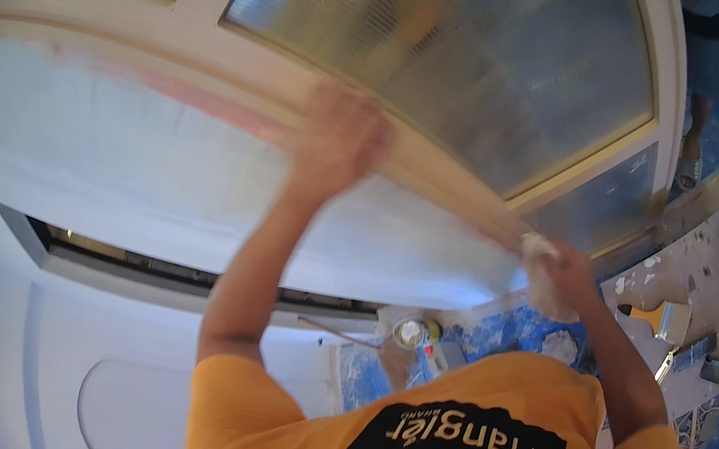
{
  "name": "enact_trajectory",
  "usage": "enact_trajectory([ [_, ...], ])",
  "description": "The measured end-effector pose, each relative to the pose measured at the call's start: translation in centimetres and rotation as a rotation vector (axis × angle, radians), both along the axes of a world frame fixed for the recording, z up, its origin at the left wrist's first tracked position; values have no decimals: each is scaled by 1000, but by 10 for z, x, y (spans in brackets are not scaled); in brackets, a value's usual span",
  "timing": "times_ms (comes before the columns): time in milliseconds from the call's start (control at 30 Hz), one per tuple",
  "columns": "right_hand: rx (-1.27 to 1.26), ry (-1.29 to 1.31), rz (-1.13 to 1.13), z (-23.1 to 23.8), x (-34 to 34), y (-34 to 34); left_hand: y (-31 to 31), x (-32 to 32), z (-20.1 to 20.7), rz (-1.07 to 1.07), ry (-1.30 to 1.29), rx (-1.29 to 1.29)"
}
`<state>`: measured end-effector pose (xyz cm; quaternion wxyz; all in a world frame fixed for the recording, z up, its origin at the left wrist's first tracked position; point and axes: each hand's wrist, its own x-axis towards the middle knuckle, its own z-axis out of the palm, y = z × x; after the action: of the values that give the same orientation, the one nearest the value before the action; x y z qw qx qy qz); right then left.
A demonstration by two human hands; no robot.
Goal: The person wipes the wooden frame of a door with a white cloth, focusing on the edges and corners. They use a sanding block to smooth the surface of the frame and then continue wiping with the cloth.
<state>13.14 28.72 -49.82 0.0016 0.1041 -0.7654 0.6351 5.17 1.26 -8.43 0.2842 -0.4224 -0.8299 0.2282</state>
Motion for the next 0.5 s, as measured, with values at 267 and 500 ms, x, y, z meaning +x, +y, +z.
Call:
enact_trajectory([
  [267,-40,-268,-261,-60,76,118,6,39,-126,418,-104,46],
  [500,-224,-169,-247,-45,35,92,8,-7,163,324,695,561],
])
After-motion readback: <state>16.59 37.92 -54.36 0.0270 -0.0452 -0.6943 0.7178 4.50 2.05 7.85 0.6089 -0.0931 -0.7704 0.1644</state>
